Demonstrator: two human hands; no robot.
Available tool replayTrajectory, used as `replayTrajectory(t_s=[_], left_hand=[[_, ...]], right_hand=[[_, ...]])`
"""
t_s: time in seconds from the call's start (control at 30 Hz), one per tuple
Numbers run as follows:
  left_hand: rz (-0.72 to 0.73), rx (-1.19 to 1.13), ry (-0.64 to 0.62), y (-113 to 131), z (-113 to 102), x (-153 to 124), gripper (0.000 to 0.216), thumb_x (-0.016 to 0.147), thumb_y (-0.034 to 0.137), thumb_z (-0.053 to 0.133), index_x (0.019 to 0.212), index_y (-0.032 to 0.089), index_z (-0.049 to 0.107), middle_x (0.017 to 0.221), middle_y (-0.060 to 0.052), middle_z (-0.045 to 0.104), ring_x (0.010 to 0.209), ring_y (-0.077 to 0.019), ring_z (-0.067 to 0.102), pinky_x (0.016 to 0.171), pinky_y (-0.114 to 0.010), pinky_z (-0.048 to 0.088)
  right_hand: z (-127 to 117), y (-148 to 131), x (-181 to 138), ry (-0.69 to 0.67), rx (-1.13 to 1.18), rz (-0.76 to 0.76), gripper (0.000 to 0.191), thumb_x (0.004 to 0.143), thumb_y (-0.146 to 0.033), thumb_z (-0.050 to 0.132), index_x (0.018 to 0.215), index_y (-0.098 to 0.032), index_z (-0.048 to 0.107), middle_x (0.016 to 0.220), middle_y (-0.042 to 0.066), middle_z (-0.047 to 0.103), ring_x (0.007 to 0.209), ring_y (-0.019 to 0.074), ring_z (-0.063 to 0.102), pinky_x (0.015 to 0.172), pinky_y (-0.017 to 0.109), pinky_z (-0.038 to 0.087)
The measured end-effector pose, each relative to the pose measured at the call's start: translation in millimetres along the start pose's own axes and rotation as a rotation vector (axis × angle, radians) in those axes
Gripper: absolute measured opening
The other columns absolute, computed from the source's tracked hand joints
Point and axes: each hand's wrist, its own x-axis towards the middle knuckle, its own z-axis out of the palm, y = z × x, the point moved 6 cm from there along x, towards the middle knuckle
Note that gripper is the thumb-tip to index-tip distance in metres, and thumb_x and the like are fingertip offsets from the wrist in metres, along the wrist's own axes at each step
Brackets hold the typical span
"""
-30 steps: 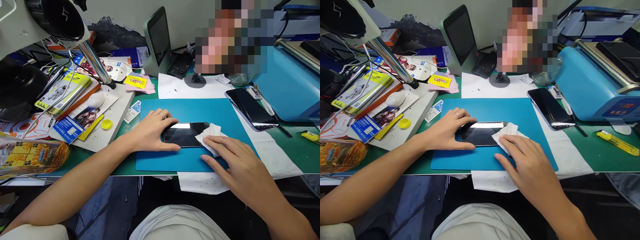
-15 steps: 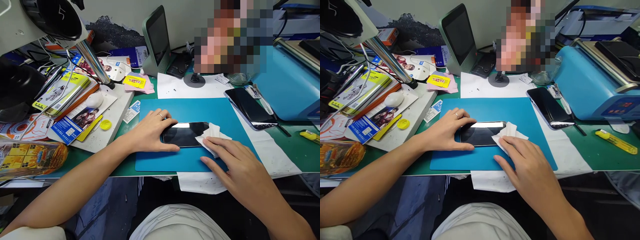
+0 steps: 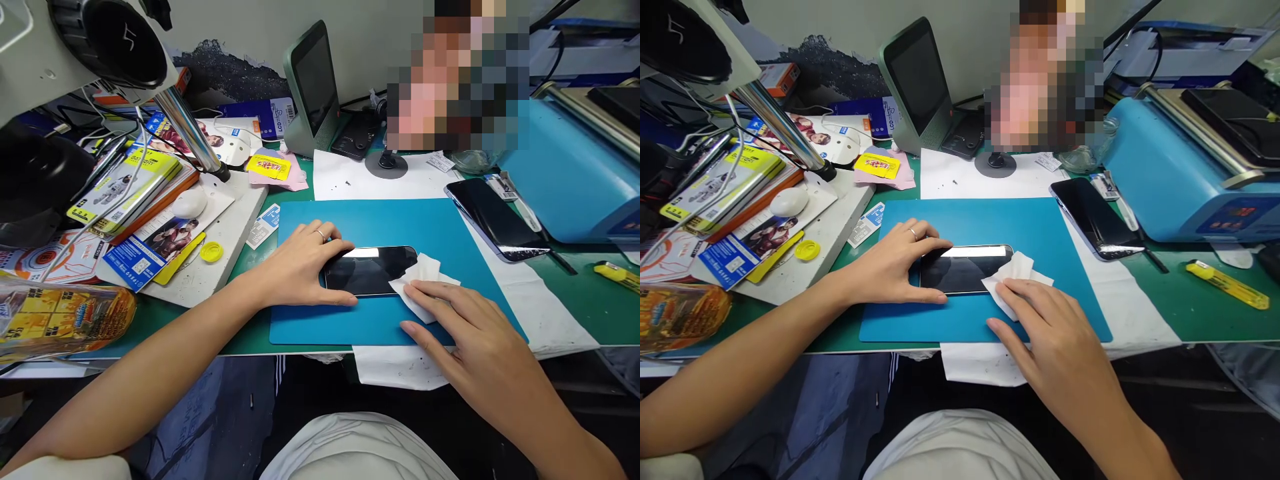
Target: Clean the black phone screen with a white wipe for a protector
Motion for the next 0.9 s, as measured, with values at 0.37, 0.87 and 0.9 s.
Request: replayTrajectory(t_s=[0.37,0.87,0.9], left_hand=[[-0.005,-0.015,-0.007,0.6,0.2,-0.1,0.082,0.079,0.076,0.067,0.138,0.02,0.059,0.121,-0.013,0.059,0.109,-0.0316,0.054,0.099,-0.048,0.042],[0.004,-0.038,0.004,0.8,0.7,0.6,0.082,0.079,0.075,0.068,0.139,0.02,0.057,0.121,-0.014,0.057,0.108,-0.0315,0.053,0.098,-0.05,0.044],[0.001,-0.041,0.008,1.0,0.7,0.7,0.082,0.079,0.075,0.068,0.139,0.02,0.058,0.122,-0.014,0.057,0.108,-0.0316,0.052,0.098,-0.05,0.044]], right_hand=[[-0.1,2.7,8.6,0.0,-0.005,-0.007,0.036,0.1,-0.039,0.053,0.131,-0.021,0.062,0.123,0.011,0.069,0.113,0.0292,0.064,0.096,0.045,0.05],[1.4,-3.4,8.9,0.033,-0.14,-0.017,0.044,0.101,-0.043,0.05,0.138,-0.019,0.056,0.124,0.015,0.068,0.11,0.0312,0.065,0.088,0.045,0.052],[1.1,-4.5,10.2,0.036,-0.156,-0.027,0.044,0.102,-0.043,0.049,0.137,-0.018,0.056,0.122,0.015,0.069,0.109,0.0311,0.066,0.087,0.044,0.053]])
